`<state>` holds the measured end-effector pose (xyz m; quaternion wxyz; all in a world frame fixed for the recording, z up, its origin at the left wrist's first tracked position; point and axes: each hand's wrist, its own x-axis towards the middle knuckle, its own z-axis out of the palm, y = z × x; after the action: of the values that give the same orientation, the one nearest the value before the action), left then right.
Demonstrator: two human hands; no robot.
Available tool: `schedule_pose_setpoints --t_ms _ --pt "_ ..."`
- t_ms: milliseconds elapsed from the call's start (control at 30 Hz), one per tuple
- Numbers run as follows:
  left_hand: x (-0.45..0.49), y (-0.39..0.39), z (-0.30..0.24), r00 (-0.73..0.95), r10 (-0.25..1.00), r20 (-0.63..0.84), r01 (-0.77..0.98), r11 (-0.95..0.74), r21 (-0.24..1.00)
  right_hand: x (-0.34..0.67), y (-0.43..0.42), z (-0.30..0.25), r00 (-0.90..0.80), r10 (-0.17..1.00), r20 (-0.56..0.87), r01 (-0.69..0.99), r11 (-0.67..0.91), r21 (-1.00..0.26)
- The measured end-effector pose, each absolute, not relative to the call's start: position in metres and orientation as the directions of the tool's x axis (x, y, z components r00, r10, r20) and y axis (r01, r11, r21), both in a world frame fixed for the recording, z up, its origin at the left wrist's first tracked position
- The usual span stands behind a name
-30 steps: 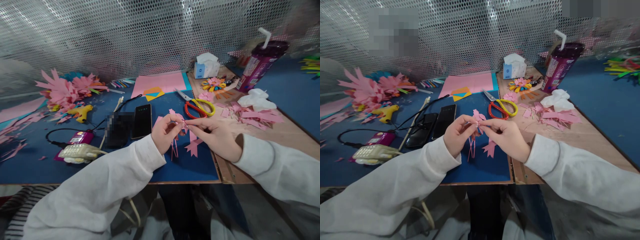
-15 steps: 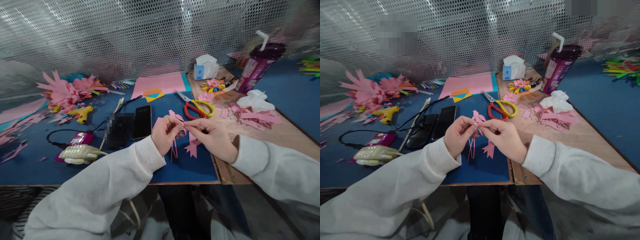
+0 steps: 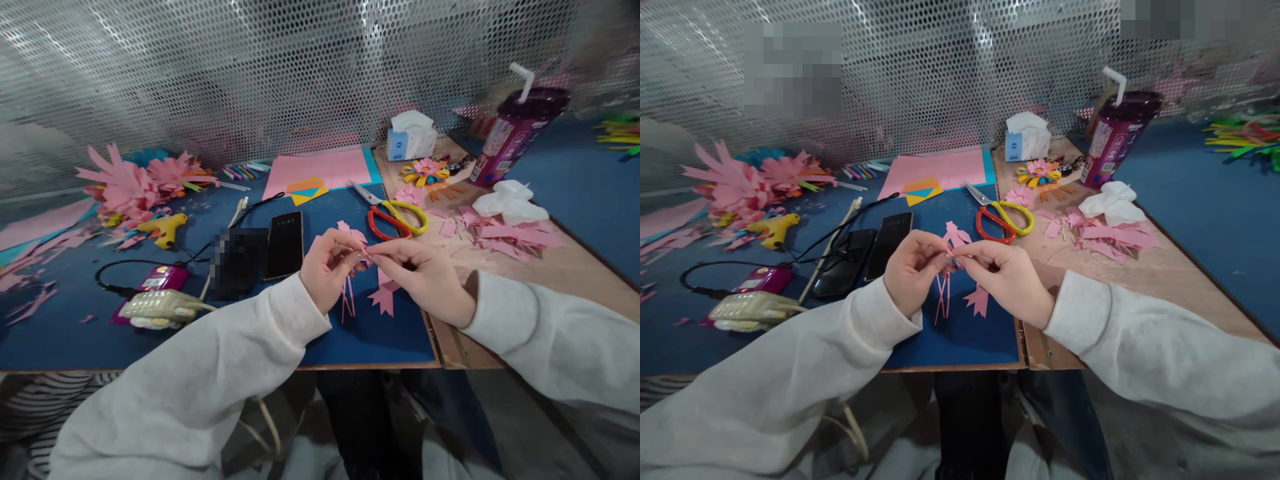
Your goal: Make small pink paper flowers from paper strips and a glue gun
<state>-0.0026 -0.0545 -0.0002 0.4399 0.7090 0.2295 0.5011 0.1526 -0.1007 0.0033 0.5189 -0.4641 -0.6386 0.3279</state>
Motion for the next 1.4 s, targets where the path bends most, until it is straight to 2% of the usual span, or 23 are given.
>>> schedule_pose_setpoints --t_ms 200,433,700,1400 --pt "-0.0034 -0.0563 0.0021 0.378 0.787 0.488 -0.098 -0.490 0.866 0.1535 -0.0999 0.0036 -0.004 0.901 0.433 0.303 0.414 -0.859" --pt "-0.0043 -0.0570 0.0010 0.388 0.798 0.461 -0.082 -0.468 0.880 0.1549 -0.0993 0.0054 -0.036 0.890 0.454 0.331 0.440 -0.835" --pt "-0.0042 -0.0570 0.0016 0.392 0.800 0.454 -0.074 -0.464 0.883 0.1573 -0.1008 0.0030 -0.042 0.817 0.576 0.467 0.526 -0.711" --pt "-0.0053 -0.0573 0.0006 0.438 0.780 0.447 -0.094 -0.455 0.886 0.1604 -0.1007 -0.0021 -0.109 0.769 0.630 0.533 0.580 -0.616"
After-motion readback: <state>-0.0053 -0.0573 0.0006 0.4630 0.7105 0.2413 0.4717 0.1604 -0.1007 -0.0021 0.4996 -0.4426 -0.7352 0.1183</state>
